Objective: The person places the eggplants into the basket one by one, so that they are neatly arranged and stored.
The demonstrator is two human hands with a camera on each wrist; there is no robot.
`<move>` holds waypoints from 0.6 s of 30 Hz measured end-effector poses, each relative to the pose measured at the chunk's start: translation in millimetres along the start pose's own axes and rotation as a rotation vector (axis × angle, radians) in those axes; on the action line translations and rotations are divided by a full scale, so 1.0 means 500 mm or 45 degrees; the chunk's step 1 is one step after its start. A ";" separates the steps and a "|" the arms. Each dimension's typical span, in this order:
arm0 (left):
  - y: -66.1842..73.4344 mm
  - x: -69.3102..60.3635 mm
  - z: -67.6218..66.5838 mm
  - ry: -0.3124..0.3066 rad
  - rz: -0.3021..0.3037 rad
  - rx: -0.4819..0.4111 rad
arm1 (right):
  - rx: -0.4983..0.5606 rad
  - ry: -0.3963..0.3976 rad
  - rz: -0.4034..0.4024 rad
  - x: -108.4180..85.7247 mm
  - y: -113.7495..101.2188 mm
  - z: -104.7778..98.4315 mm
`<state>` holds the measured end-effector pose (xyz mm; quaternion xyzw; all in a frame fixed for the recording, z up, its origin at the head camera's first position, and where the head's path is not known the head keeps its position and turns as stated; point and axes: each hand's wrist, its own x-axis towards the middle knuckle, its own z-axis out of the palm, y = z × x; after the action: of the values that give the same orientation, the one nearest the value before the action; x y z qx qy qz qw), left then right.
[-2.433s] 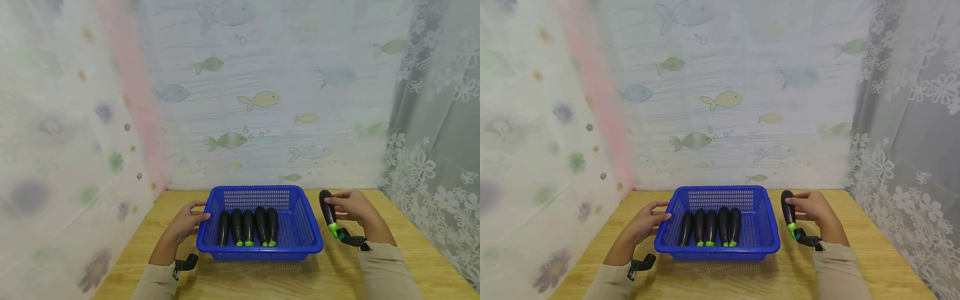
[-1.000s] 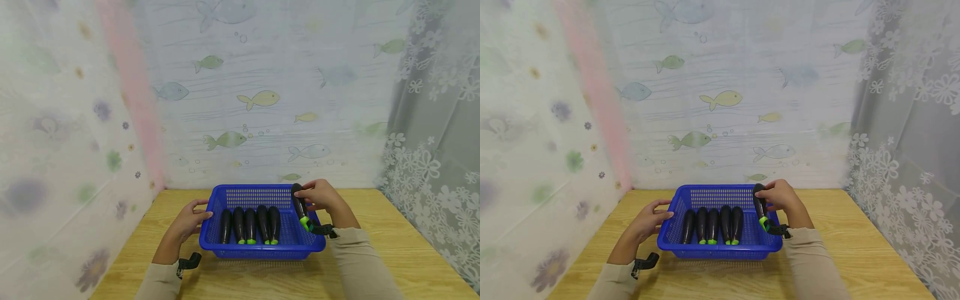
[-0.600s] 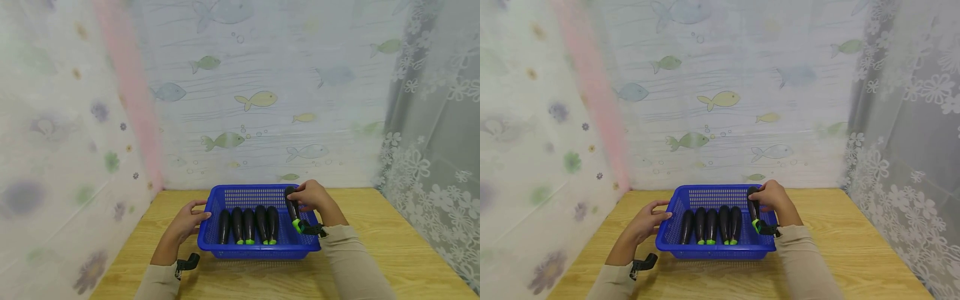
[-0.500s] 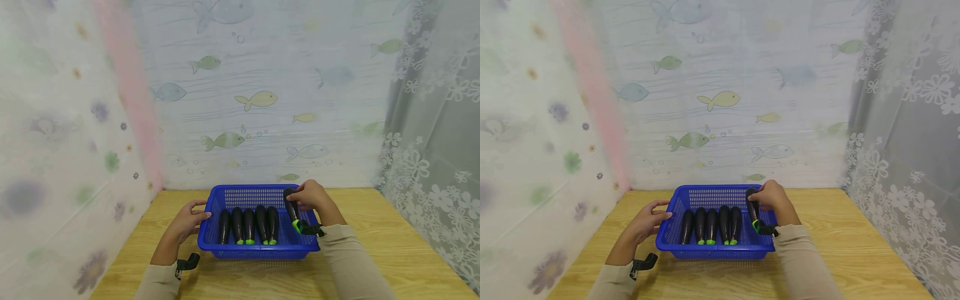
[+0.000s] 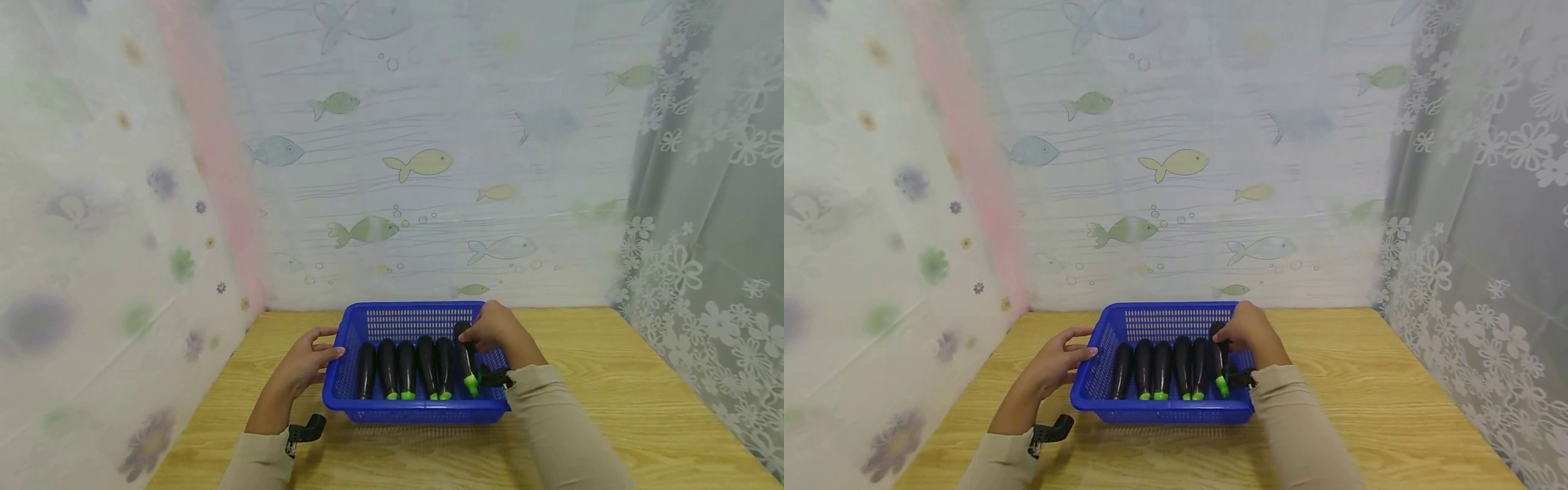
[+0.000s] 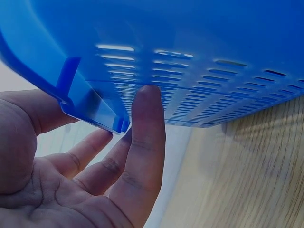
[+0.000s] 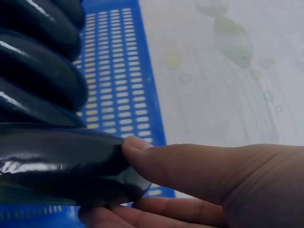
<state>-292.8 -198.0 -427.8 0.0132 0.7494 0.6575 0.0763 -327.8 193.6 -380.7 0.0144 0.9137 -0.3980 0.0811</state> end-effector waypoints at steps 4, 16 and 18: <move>0.000 0.000 0.000 -0.003 0.001 0.005 | -0.003 -0.013 0.032 0.006 0.002 0.014; -0.005 0.003 -0.002 -0.001 0.006 -0.003 | -0.157 0.006 0.113 0.010 -0.010 0.029; -0.006 0.003 -0.002 -0.001 0.004 -0.005 | -0.171 0.003 0.118 0.011 -0.011 0.031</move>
<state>-294.4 -199.4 -430.8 0.0147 0.7480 0.6592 0.0755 -331.7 178.4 -388.2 0.0516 0.9367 -0.3318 0.0990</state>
